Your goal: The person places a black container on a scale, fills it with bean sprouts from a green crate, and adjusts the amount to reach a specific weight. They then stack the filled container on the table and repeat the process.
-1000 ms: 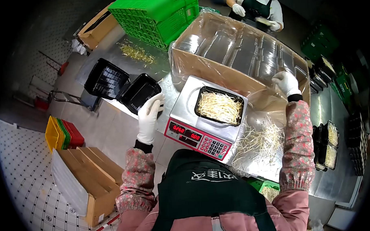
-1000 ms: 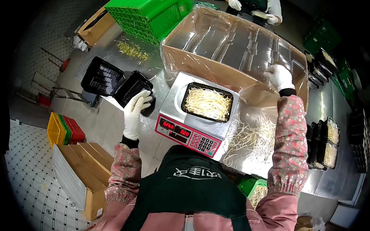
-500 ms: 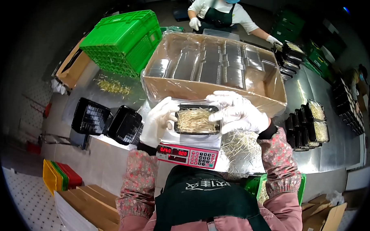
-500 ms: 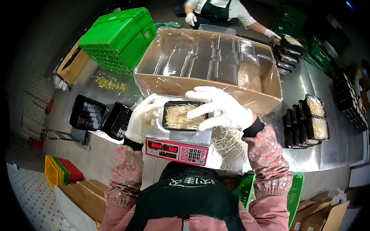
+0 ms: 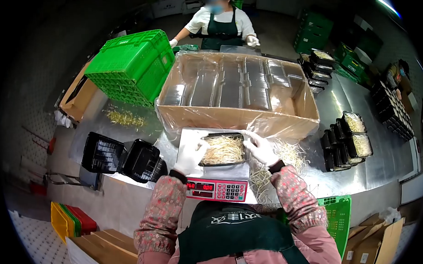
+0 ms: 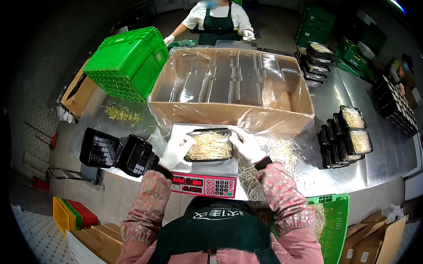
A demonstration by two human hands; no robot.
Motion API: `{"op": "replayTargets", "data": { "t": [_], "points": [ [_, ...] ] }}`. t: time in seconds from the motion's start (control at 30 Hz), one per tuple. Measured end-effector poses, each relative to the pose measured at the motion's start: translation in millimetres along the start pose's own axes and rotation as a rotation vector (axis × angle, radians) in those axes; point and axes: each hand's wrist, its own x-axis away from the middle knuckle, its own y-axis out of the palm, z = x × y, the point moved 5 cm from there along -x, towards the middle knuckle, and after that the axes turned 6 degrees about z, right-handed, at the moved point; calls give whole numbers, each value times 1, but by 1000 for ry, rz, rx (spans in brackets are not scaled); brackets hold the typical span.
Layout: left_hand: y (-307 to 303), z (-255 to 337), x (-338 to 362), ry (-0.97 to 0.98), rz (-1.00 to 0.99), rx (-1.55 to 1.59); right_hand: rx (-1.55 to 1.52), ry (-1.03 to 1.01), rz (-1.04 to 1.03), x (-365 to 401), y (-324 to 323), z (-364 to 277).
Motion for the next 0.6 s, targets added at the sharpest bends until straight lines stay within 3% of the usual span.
{"op": "replayTargets", "data": {
  "t": [0.03, 0.1, 0.17, 0.23, 0.27, 0.3, 0.37, 0.43, 0.47, 0.6],
  "points": [
    [0, 4, -8, 3, -3, 0, 116, -315, 189, -13, 5, 8],
    [-7, 12, -23, -74, 179, -387, 366, -273, 247, -35, 14, 18],
    [-3, -10, -27, -65, 190, -478, 488, -149, 182, -50, 27, 23],
    [4, -52, -16, -264, 289, -86, 421, -88, 191, -47, 29, 25],
    [14, -80, -9, -237, 363, 239, 328, -109, 209, -44, 30, 30],
    [16, -78, -6, -185, 305, 339, 236, -129, 225, -42, 32, 43],
    [22, -77, 6, -264, 306, 417, 57, -176, 241, -43, 40, 63],
    [23, -80, 11, -389, 318, 515, -247, 95, 169, -42, 46, 71],
    [23, -82, 10, -444, 277, 617, -368, 129, 160, -42, 46, 70],
    [30, -78, 5, -485, 330, 807, -501, 110, 217, -50, 55, 82]
  ]
}}
